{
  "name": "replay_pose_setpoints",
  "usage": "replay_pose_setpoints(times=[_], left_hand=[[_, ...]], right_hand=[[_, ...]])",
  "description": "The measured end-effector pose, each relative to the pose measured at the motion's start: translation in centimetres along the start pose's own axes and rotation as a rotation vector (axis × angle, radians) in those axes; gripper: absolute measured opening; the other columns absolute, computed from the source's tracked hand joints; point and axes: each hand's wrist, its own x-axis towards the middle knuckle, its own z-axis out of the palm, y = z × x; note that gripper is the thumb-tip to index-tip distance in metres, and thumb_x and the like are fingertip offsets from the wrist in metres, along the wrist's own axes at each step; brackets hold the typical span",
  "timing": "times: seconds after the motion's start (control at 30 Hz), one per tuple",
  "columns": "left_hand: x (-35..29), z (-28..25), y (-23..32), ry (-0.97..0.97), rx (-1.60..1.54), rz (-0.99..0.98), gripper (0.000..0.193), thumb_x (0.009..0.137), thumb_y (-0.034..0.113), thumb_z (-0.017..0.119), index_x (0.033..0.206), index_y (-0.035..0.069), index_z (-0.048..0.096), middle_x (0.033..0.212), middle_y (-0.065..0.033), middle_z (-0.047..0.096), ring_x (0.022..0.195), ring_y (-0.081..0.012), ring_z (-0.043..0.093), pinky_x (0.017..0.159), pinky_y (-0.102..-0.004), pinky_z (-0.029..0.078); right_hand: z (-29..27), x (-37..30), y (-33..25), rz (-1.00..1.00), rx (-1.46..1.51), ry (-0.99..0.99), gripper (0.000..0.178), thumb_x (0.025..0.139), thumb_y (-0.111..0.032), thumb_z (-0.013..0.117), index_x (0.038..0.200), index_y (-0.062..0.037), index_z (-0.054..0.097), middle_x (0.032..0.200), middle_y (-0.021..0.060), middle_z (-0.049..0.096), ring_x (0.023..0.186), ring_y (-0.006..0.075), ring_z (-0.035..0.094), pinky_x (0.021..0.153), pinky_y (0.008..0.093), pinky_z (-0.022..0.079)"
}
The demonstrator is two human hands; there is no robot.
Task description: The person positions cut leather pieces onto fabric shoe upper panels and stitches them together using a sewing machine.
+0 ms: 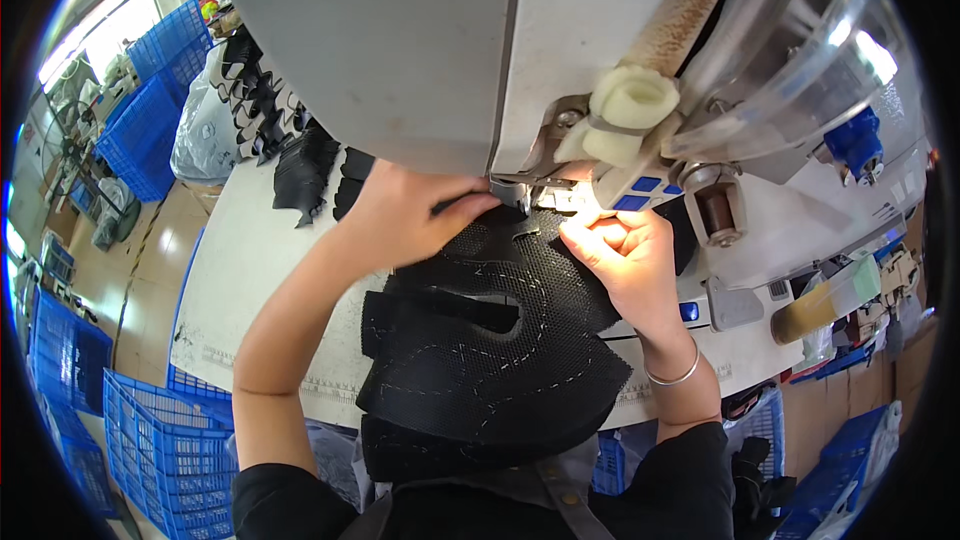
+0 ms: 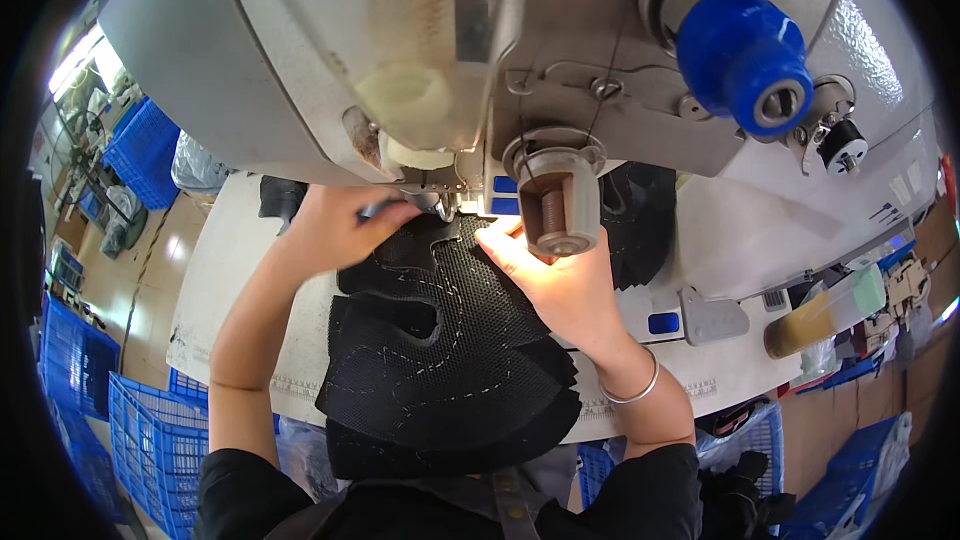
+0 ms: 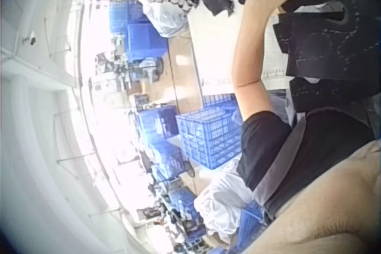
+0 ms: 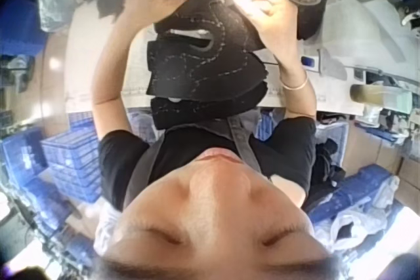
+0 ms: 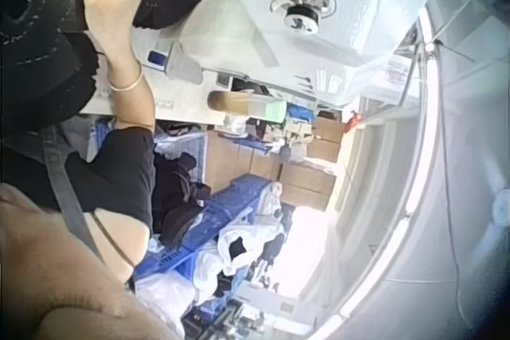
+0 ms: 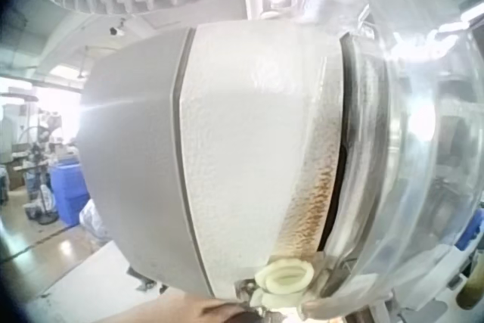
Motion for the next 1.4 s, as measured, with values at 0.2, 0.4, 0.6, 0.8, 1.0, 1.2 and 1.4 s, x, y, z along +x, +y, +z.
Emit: replay_pose_setpoints(times=[0.2,0.4,0.6,0.8,1.0,1.2,1.4], left_hand=[[-2.9,0.0,4.3,-0.013,0.178,0.298,0.046,0.067,0.012,0.072,0.113,0.010,0.067,0.123,-0.0097,0.061,0.117,-0.0292,0.057,0.105,-0.0486,0.037],[-2.8,0.8,4.6,0.189,0.366,0.400,0.029,0.073,0.003,0.065,0.101,0.008,0.069,0.112,-0.0074,0.069,0.105,-0.0251,0.066,0.099,-0.0421,0.045],[-2.5,0.7,3.3,0.173,0.283,0.424,0.027,0.073,0.003,0.065,0.100,0.006,0.070,0.108,-0.0082,0.071,0.102,-0.0248,0.067,0.096,-0.0408,0.047],[-1.3,1.8,1.0,0.309,0.154,0.494,0.032,0.067,-0.002,0.065,0.098,0.002,0.071,0.101,-0.0087,0.068,0.090,-0.0266,0.067,0.086,-0.0377,0.052],[-2.4,1.9,3.6,0.355,0.450,0.575,0.033,0.066,0.005,0.070,0.098,0.000,0.068,0.093,-0.0102,0.062,0.083,-0.0241,0.064,0.073,-0.0339,0.056],[-3.3,-1.7,7.1,0.031,-0.225,0.150,0.026,0.071,-0.002,0.072,0.097,-0.002,0.069,0.106,-0.0161,0.067,0.097,-0.0308,0.066,0.080,-0.0378,0.056],[-3.8,-1.2,3.7,-0.038,-0.418,-0.339,0.052,0.081,0.000,0.069,0.131,0.003,0.055,0.106,-0.0102,0.067,0.087,-0.0167,0.060,0.084,-0.0264,0.048]], right_hand=[[-1.0,0.0,-0.4,0.087,0.024,-0.164,0.020,0.083,-0.010,0.076,0.095,0.0019,0.064,0.078,0.0014,0.065,0.073,0.0044,0.057,0.065,0.0235,0.048],[-1.2,-0.6,-1.7,0.185,0.003,-0.253,0.027,0.082,0.003,0.072,0.106,0.0031,0.059,0.098,0.0041,0.063,0.083,0.0043,0.057,0.071,0.0182,0.048],[-0.7,-0.7,-1.0,0.076,0.044,-0.235,0.019,0.086,-0.006,0.072,0.101,-0.0001,0.062,0.074,-0.0066,0.056,0.065,-0.0012,0.045,0.056,0.0163,0.035],[-0.2,-0.6,-0.9,0.129,0.053,-0.131,0.018,0.083,-0.001,0.073,0.098,0.0006,0.063,0.087,0.0036,0.065,0.076,0.0046,0.057,0.065,0.0211,0.047],[0.2,-4.2,-4.5,-0.685,-1.135,0.174,0.041,0.066,-0.010,0.080,0.105,-0.0068,0.068,0.110,0.0107,0.059,0.091,0.0258,0.060,0.075,0.0367,0.047],[1.5,-1.5,-1.5,-0.752,-1.051,-0.026,0.035,0.067,-0.006,0.069,0.101,-0.0065,0.063,0.101,0.0059,0.059,0.087,0.0227,0.059,0.073,0.0367,0.041],[0.5,-1.1,-0.8,-0.775,-0.878,0.045,0.037,0.065,0.003,0.064,0.100,-0.0091,0.066,0.093,0.0068,0.059,0.079,0.0251,0.059,0.071,0.0365,0.042]])
